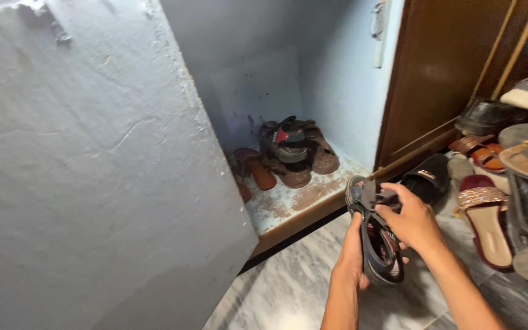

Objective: Organizing and cleaning shoes in a shoe cabinet.

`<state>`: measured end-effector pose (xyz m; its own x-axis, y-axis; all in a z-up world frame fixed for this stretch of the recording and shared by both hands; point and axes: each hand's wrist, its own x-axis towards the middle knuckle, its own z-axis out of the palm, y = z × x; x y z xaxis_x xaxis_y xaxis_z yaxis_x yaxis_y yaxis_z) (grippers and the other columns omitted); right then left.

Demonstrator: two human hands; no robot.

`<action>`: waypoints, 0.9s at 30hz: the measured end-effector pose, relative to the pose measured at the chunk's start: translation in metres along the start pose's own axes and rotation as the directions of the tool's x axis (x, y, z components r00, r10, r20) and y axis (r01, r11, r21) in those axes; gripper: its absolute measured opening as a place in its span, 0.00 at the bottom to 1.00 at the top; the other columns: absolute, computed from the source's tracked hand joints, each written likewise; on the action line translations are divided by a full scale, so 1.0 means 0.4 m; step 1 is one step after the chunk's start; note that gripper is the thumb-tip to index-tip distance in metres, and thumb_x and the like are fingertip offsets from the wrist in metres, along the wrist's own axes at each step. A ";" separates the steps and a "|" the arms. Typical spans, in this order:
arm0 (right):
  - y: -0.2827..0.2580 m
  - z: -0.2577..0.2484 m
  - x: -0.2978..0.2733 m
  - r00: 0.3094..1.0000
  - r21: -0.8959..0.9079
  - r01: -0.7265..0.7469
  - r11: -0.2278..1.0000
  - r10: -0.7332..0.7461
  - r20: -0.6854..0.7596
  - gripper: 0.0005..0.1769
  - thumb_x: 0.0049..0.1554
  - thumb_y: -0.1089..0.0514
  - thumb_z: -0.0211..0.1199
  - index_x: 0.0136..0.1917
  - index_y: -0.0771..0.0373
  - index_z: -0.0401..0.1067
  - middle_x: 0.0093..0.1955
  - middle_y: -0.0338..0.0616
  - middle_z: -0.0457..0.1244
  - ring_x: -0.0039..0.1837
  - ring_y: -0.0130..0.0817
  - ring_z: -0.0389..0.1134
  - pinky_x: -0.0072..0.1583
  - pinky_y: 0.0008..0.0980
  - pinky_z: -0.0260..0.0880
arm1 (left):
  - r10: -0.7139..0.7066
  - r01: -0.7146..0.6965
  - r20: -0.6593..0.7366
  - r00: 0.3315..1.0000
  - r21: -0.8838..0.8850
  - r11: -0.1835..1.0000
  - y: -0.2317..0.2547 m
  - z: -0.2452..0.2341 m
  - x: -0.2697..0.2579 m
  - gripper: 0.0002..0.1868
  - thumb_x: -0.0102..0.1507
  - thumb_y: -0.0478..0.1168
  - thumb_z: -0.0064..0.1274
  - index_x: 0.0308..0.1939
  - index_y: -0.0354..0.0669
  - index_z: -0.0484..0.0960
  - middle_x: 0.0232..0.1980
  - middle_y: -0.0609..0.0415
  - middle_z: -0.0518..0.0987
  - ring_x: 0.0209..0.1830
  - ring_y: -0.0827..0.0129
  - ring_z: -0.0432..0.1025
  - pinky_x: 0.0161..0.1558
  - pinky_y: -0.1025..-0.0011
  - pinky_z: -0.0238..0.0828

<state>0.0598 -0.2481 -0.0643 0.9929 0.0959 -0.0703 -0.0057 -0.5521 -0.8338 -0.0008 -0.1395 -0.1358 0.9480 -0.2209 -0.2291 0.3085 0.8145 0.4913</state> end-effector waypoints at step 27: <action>0.160 -0.042 0.249 0.846 -0.218 0.444 0.869 -0.487 -0.217 0.27 0.53 0.49 0.68 0.65 0.53 0.70 0.52 0.57 0.70 0.52 0.52 0.72 0.53 0.47 0.70 | 0.028 -0.012 -0.155 0.987 0.104 0.994 0.021 0.076 0.137 0.42 0.66 0.83 0.37 0.43 0.48 0.82 0.33 0.55 0.81 0.27 0.67 0.77 0.31 0.69 0.77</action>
<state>0.1602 -0.2877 -0.1154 0.8688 0.1702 0.4651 0.4618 -0.6176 -0.6366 0.0559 -0.1612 -0.1188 0.9327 -0.1119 -0.3428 0.3035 0.7568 0.5789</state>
